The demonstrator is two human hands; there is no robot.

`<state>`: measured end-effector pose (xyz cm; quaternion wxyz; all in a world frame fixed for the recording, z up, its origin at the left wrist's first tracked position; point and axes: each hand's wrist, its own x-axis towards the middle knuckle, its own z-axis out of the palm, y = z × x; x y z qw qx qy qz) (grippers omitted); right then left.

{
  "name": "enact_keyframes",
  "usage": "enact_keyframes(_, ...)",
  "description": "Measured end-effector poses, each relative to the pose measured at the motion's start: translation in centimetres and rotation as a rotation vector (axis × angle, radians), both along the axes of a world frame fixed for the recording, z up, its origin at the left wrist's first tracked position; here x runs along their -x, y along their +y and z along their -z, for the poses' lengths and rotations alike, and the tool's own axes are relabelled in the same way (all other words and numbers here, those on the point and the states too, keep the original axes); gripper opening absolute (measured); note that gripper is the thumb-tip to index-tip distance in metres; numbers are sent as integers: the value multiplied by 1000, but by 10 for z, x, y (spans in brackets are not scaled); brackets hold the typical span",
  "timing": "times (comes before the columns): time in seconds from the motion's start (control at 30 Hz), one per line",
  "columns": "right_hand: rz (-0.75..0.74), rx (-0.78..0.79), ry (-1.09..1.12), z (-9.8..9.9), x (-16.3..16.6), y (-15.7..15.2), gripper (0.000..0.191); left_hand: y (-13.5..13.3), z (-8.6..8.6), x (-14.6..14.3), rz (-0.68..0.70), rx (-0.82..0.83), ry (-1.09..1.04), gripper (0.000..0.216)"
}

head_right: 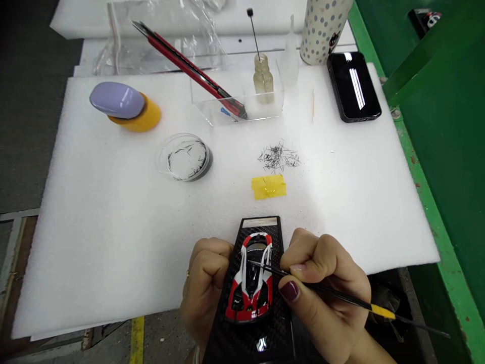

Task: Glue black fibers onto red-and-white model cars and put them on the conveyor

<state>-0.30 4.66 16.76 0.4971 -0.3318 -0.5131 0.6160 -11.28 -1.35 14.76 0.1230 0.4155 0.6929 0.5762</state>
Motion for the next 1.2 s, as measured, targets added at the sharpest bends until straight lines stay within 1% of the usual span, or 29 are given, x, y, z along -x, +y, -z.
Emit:
enact_keyframes(0.3,-54,-11,5,1,-3,2,6,0,-2,-4,-25,18,-29,38)
enact_keyframes(0.43,-35,-5,-27,2,-4,1,7,0,-2,-1,-9,9,-11,35)
enact_keyframes(0.53,-29,4,-23,3,-4,0,6,0,-3,1,9,9,19,32)
enact_keyframes(0.7,-36,8,9,2,-2,0,6,1,-3,4,22,0,49,33)
enact_keyframes(0.83,-20,21,13,3,-1,-3,6,3,-3,4,15,-7,56,35)
enact_keyframes(1.0,-19,31,-10,5,-3,-4,9,3,-4,1,-29,0,18,35)
enact_keyframes(1.13,-20,39,-29,5,-4,-5,9,2,-4,3,13,3,35,33)
enact_keyframes(1.2,-20,35,-28,4,-3,-5,9,1,-3,4,7,4,41,34)
